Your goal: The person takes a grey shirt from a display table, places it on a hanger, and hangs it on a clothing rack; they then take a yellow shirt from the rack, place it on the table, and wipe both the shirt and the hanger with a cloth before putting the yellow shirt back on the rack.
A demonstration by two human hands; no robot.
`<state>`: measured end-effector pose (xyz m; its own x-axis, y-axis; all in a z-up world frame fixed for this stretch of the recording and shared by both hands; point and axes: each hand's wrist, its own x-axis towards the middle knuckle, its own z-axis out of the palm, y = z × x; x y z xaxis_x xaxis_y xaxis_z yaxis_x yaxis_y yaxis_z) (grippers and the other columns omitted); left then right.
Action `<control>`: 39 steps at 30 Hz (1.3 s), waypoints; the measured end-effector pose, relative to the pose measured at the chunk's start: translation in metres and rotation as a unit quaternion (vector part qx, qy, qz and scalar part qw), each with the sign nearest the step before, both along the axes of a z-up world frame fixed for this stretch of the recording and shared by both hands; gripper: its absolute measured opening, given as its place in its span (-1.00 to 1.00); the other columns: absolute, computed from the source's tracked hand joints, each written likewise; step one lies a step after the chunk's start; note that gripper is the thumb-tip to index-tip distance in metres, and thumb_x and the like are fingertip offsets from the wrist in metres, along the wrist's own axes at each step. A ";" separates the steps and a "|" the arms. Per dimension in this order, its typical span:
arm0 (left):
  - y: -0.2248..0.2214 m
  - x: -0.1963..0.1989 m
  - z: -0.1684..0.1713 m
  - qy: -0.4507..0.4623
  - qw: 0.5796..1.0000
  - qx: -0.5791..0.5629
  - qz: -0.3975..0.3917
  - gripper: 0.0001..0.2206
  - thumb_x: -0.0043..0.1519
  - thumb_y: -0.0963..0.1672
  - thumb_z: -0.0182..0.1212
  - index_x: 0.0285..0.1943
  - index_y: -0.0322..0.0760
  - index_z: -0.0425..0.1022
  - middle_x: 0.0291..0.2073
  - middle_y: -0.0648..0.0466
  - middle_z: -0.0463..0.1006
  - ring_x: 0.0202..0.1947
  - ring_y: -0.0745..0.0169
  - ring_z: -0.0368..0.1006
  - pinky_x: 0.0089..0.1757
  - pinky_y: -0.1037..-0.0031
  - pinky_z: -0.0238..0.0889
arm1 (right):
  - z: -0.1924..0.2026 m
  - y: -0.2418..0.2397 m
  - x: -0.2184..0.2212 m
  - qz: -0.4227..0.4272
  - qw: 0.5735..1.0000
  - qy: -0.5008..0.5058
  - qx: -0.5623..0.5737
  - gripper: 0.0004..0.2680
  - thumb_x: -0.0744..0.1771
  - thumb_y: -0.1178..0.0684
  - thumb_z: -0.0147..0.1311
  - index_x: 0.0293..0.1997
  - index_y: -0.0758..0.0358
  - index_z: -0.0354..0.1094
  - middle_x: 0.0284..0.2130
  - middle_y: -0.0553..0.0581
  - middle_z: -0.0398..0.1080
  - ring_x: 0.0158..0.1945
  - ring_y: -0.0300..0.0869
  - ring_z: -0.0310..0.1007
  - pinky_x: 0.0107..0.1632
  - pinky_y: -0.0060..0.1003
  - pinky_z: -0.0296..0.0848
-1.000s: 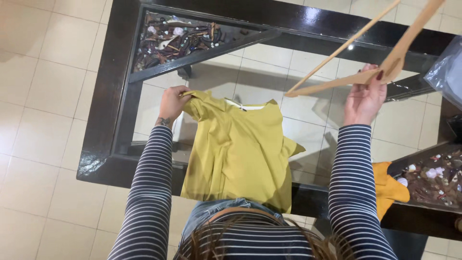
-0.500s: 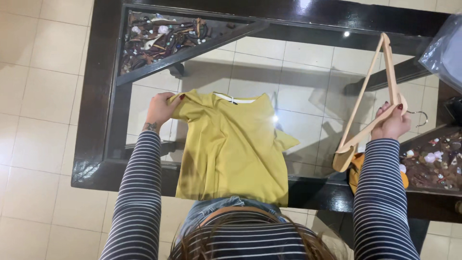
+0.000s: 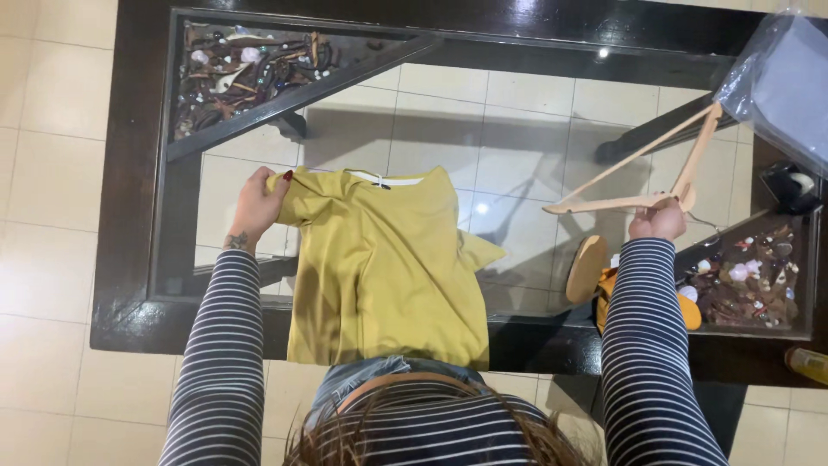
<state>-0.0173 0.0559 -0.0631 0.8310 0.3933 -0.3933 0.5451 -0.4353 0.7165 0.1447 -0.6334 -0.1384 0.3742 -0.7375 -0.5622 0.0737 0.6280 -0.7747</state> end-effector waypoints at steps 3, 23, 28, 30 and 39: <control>0.000 -0.002 0.006 -0.024 1.000 0.007 -0.009 -0.74 0.39 0.03 0.03 -0.25 -0.16 0.29 -0.35 0.10 0.39 -0.29 0.24 0.26 -0.22 0.38 0.11 | -0.019 -0.010 0.002 0.025 0.997 0.063 -0.046 -0.79 0.15 0.44 -0.17 -0.29 0.51 0.39 -0.63 0.16 0.11 -0.52 -0.13 0.10 -0.38 -0.17 0.23; -0.060 -0.046 0.179 -0.226 0.965 0.008 -0.136 -0.95 0.31 -0.09 0.28 -0.13 0.02 0.64 -0.41 0.13 0.64 -0.31 0.19 0.55 -0.10 0.39 0.36 | -0.003 0.247 -0.078 0.343 0.797 0.034 -0.496 -0.64 0.31 0.31 0.22 0.21 0.16 0.27 0.37 0.31 -0.18 0.43 0.28 -0.12 0.38 -0.04 0.24; -0.071 -0.069 0.208 -0.272 0.952 -0.002 -0.139 -0.95 0.32 -0.10 0.27 -0.14 0.01 0.64 -0.43 0.17 0.64 -0.38 0.28 0.55 -0.14 0.44 0.38 | 0.004 0.299 -0.074 0.720 0.619 0.035 -0.312 -0.78 0.45 -0.02 -0.06 0.18 0.17 0.43 0.14 0.19 0.38 0.28 0.01 0.34 0.29 -0.07 0.35; -0.075 -0.077 0.218 -0.289 0.948 -0.003 -0.133 -0.95 0.33 -0.10 0.27 -0.15 0.00 0.63 -0.45 0.19 0.63 -0.42 0.31 0.53 -0.16 0.47 0.38 | 0.070 0.339 -0.094 0.773 0.594 -0.006 -0.222 -0.70 0.47 -0.10 -0.14 0.16 0.28 0.45 0.13 0.28 0.42 0.27 0.05 0.36 0.30 -0.04 0.37; -0.056 -0.119 0.261 -0.338 0.926 -0.002 -0.169 -0.94 0.32 -0.16 0.24 -0.13 -0.13 0.61 -0.64 0.04 0.56 -0.62 0.26 0.48 -0.33 0.54 0.35 | 0.065 0.302 -0.105 0.868 0.470 0.144 0.077 -0.28 0.33 -0.59 -0.27 0.36 0.36 0.24 0.17 0.44 0.38 0.02 0.10 0.54 0.00 -0.06 0.56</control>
